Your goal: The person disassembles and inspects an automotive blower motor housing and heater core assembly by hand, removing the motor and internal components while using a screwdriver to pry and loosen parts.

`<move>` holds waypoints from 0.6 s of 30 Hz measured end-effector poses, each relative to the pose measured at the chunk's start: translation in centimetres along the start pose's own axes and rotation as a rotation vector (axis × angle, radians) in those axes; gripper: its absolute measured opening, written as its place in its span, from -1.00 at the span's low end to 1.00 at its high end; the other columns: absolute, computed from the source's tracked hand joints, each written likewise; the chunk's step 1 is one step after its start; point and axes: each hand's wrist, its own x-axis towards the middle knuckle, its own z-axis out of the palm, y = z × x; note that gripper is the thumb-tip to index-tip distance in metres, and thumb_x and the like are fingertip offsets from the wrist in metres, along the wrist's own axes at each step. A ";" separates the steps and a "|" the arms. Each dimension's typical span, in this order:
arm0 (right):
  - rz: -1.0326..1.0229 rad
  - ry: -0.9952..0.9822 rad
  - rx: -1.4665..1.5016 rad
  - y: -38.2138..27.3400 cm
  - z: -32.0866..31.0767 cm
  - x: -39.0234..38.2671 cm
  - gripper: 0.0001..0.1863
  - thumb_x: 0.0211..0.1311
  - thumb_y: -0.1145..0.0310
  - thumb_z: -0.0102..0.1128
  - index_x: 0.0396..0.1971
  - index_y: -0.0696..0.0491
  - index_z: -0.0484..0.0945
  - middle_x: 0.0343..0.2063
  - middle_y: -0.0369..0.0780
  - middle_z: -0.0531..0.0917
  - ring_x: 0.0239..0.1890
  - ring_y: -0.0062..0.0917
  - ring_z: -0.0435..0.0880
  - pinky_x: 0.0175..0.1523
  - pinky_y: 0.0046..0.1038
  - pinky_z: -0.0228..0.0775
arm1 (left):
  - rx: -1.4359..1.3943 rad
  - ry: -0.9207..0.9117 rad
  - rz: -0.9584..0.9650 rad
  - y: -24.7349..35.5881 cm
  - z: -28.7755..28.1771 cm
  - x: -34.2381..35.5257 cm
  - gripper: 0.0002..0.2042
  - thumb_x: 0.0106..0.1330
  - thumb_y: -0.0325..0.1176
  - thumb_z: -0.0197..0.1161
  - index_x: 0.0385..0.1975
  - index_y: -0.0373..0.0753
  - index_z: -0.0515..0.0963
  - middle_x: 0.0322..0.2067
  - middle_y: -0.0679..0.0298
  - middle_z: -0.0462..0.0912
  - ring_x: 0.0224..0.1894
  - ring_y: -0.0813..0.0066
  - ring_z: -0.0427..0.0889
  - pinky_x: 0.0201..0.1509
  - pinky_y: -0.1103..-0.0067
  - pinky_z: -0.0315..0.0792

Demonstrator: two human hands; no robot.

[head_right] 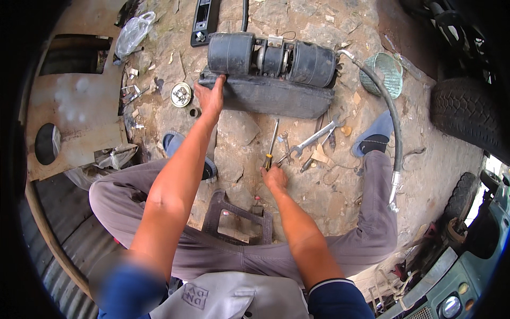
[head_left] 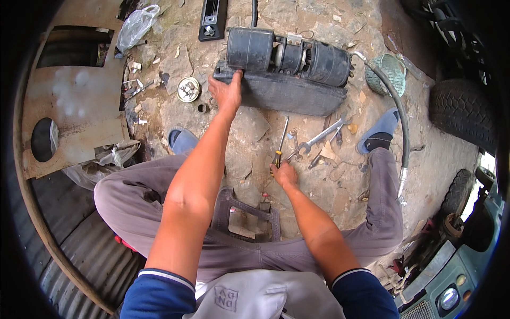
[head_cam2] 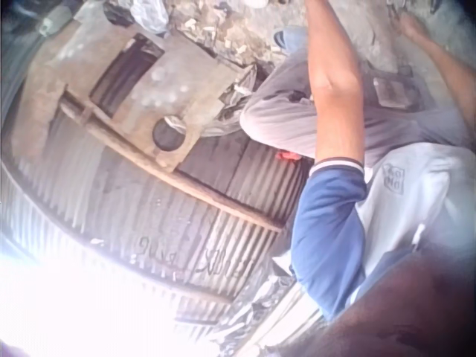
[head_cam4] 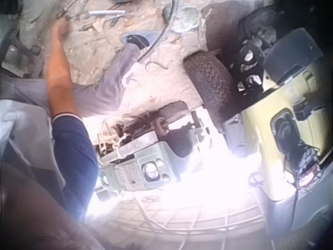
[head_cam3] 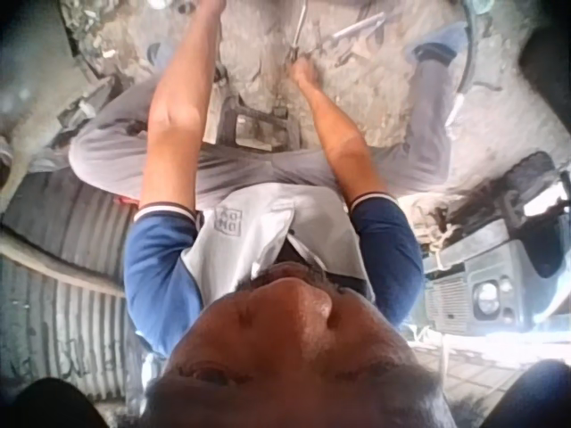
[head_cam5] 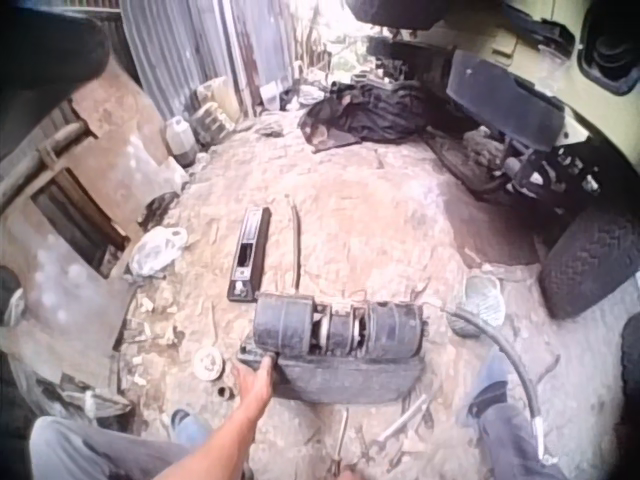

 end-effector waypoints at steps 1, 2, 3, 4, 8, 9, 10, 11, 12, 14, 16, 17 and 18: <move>0.008 0.016 0.029 0.0 0.1 0.2 -0.39 0.28 -0.10 0.23 0.05 0.14 0.51 -0.11 0.09 0.70 0.02 -0.03 0.67 0.11 -0.10 0.50 | -0.003 0.006 0.019 -0.1 0.0 0.0 0.08 0.04 0.17 0.41 0.38 -0.43 0.00 0.29 -0.32 0.16 0.38 -0.27 0.14 0.47 0.12 0.05; 0.013 0.032 0.041 -0.2 0.2 0.6 -0.39 0.27 -0.09 0.24 0.05 0.14 0.51 -0.11 0.09 0.70 0.02 -0.02 0.67 0.12 -0.10 0.50 | -0.006 0.012 0.038 -0.3 -0.2 0.0 0.07 0.04 0.17 0.41 0.38 -0.43 0.00 0.28 -0.33 0.16 0.37 -0.28 0.14 0.47 0.12 0.05; 0.021 0.049 0.054 -0.3 0.1 0.9 -0.39 0.26 -0.09 0.24 0.05 0.14 0.51 -0.12 0.09 0.70 0.02 -0.02 0.67 0.12 -0.10 0.50 | -0.011 0.016 0.056 -0.2 -0.3 -0.1 0.07 0.04 0.17 0.42 0.37 -0.44 0.00 0.28 -0.33 0.16 0.37 -0.28 0.15 0.46 0.12 0.06; 0.028 0.065 0.067 -0.5 0.2 1.3 -0.39 0.26 -0.09 0.25 0.04 0.14 0.50 -0.12 0.09 0.70 0.02 -0.02 0.67 0.12 -0.10 0.50 | -0.019 0.009 0.052 -0.1 -0.3 -0.2 0.08 0.05 0.17 0.42 0.37 -0.46 -0.01 0.27 -0.35 0.17 0.36 -0.29 0.16 0.46 0.12 0.07; 0.018 0.024 0.049 -1.2 0.5 1.9 -0.42 0.26 -0.04 0.23 0.08 0.12 0.49 -0.09 0.11 0.68 0.04 -0.01 0.66 0.15 -0.10 0.48 | -0.020 0.027 0.083 -0.9 -0.4 0.2 0.10 0.05 0.17 0.41 0.39 -0.47 -0.04 0.28 -0.36 0.15 0.37 -0.30 0.15 0.46 0.11 0.06; 0.015 0.023 0.064 -0.9 0.5 1.9 -0.42 0.26 -0.03 0.22 0.08 0.12 0.49 -0.07 0.11 0.68 0.06 -0.01 0.65 0.16 -0.10 0.47 | -0.015 0.018 0.070 -0.7 -0.5 0.0 0.10 0.05 0.18 0.41 0.39 -0.47 -0.04 0.29 -0.36 0.14 0.37 -0.31 0.14 0.46 0.10 0.05; 0.012 0.023 0.081 -0.7 0.5 1.9 -0.42 0.25 -0.02 0.22 0.08 0.13 0.50 -0.06 0.11 0.67 0.07 -0.01 0.64 0.17 -0.09 0.46 | -0.009 0.008 0.057 -0.4 -0.5 -0.1 0.10 0.05 0.18 0.40 0.39 -0.47 -0.04 0.29 -0.36 0.13 0.37 -0.31 0.14 0.46 0.10 0.04; 0.009 0.022 0.099 -0.4 0.6 1.9 -0.42 0.25 -0.02 0.22 0.08 0.14 0.50 -0.04 0.11 0.66 0.09 -0.01 0.63 0.18 -0.09 0.46 | -0.002 -0.002 0.045 -0.1 -0.5 -0.2 0.10 0.06 0.18 0.40 0.39 -0.47 -0.04 0.29 -0.35 0.12 0.38 -0.31 0.13 0.46 0.09 0.04; -0.009 0.090 0.139 -0.1 0.3 1.6 -0.44 0.24 -0.01 0.23 0.05 0.15 0.52 -0.05 0.11 0.67 0.07 -0.03 0.64 0.17 -0.12 0.47 | -0.021 0.008 0.044 -0.2 -0.4 -0.2 0.09 0.06 0.19 0.39 0.39 -0.46 -0.04 0.29 -0.35 0.12 0.38 -0.32 0.11 0.47 0.08 0.01; -0.045 0.226 0.224 0.8 -0.5 1.1 -0.47 0.22 0.01 0.25 -0.03 0.16 0.57 -0.08 0.11 0.68 0.04 -0.07 0.67 0.14 -0.17 0.49 | -0.003 0.016 0.038 -0.1 0.1 0.0 0.09 0.06 0.19 0.39 0.39 -0.46 -0.03 0.29 -0.36 0.12 0.37 -0.32 0.12 0.48 0.08 0.00; -0.104 0.156 0.275 2.1 -4.7 -0.3 -0.43 0.21 0.01 0.27 0.01 0.19 0.56 -0.02 0.09 0.66 0.09 -0.03 0.63 0.18 -0.17 0.46 | 0.011 0.016 0.043 -1.3 0.8 0.1 0.08 0.07 0.19 0.38 0.37 -0.47 -0.02 0.28 -0.36 0.13 0.37 -0.31 0.12 0.48 0.09 -0.02; -0.143 0.122 0.298 2.2 -8.0 -1.2 -0.42 0.21 0.01 0.28 0.03 0.20 0.56 0.01 0.09 0.65 0.12 -0.02 0.61 0.20 -0.16 0.45 | 0.010 0.028 0.057 -1.9 0.9 0.4 0.07 0.08 0.19 0.38 0.36 -0.49 -0.02 0.27 -0.37 0.14 0.37 -0.31 0.12 0.48 0.09 -0.03; -0.196 0.139 0.176 1.4 -11.9 -2.3 -0.42 0.20 0.02 0.30 0.04 0.19 0.56 0.02 0.08 0.65 0.12 -0.05 0.62 0.20 -0.18 0.45 | 0.005 0.047 0.073 -2.2 1.0 0.9 0.07 0.08 0.19 0.38 0.35 -0.51 -0.01 0.27 -0.37 0.15 0.37 -0.30 0.11 0.49 0.09 -0.04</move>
